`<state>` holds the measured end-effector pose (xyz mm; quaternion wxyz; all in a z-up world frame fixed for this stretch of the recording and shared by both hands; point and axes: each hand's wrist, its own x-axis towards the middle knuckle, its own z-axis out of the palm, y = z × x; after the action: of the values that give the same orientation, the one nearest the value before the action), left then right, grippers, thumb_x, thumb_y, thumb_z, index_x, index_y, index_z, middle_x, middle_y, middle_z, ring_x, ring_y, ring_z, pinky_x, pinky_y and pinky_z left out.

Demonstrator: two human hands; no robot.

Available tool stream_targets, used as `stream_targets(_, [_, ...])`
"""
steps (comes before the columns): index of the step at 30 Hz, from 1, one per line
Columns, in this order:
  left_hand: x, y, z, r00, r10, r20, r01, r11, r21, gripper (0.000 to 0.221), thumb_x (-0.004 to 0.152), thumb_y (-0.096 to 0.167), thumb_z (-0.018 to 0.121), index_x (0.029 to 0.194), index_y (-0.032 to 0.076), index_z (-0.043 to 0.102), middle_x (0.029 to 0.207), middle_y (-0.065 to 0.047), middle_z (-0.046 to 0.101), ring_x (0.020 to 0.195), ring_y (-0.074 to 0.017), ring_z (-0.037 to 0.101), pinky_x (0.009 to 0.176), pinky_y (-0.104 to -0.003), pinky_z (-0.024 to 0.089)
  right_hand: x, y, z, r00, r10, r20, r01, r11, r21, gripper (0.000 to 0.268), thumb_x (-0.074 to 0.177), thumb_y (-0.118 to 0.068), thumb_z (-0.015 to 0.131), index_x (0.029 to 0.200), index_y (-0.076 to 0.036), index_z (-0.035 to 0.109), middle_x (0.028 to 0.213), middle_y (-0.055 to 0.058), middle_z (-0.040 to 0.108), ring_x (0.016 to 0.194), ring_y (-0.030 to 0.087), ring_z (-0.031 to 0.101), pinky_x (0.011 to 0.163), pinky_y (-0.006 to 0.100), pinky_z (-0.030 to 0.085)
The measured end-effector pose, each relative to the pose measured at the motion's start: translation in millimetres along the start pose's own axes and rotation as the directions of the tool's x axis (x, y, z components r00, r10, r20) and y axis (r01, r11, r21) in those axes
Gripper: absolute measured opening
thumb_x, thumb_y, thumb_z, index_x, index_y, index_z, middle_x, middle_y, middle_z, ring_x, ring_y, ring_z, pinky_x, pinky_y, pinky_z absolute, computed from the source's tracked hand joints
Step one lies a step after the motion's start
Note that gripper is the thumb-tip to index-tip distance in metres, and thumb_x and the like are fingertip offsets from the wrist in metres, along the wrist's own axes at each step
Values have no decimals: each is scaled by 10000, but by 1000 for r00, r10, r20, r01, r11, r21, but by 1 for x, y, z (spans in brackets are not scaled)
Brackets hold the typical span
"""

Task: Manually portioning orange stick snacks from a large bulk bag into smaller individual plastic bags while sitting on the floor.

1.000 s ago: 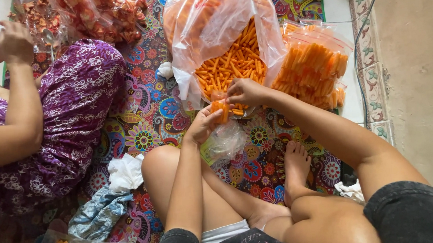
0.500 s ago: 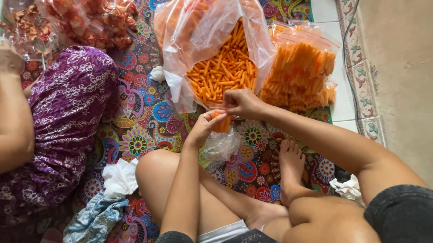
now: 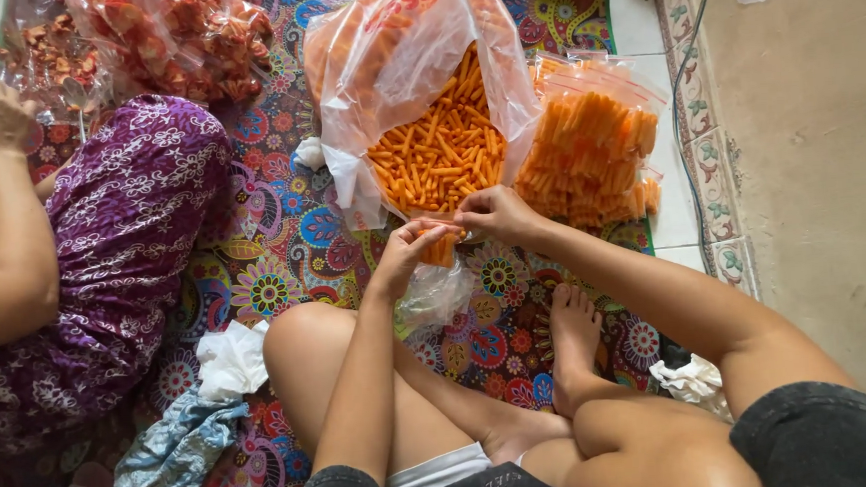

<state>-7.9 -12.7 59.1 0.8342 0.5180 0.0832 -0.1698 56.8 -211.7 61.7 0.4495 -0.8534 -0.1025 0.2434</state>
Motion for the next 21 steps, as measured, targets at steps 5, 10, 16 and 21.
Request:
stream_targets(5, [8,-20,-9,998,61,-5,-60,997,44,223,843,178,835,1001,29,785,802,-58,711,740,-90,674,701,-242,582,1,4,4,999,-36,8,37,997,-69,164,866,-332,774,942,-190,804,744,8,763,770,185,718,735,334,548])
stream_targets(10, [1,-14,-2,994,105,-12,-104,992,73,166,845,158,821,966,48,791,674,-11,672,657,-44,636,642,-192,541,-4,-7,3,996,-77,49,80,996,-48,162,835,-316,793,919,-178,797,726,8,758,740,180,713,725,318,548])
stream_targets(16, [2,-15,-1,991,129,-23,-127,988,93,171,837,171,839,954,57,789,659,-25,685,636,-39,620,631,-194,526,-4,-5,4,993,-114,29,114,993,-20,107,824,-265,806,868,-169,791,690,-18,748,686,137,693,683,280,540])
stream_targets(21, [-2,-14,2,989,141,-33,-137,985,103,133,851,157,825,937,65,784,669,-13,682,671,-31,580,667,-180,493,-4,-3,4,985,-169,32,170,984,-54,88,831,-236,787,854,-151,784,666,1,722,657,143,672,659,295,536])
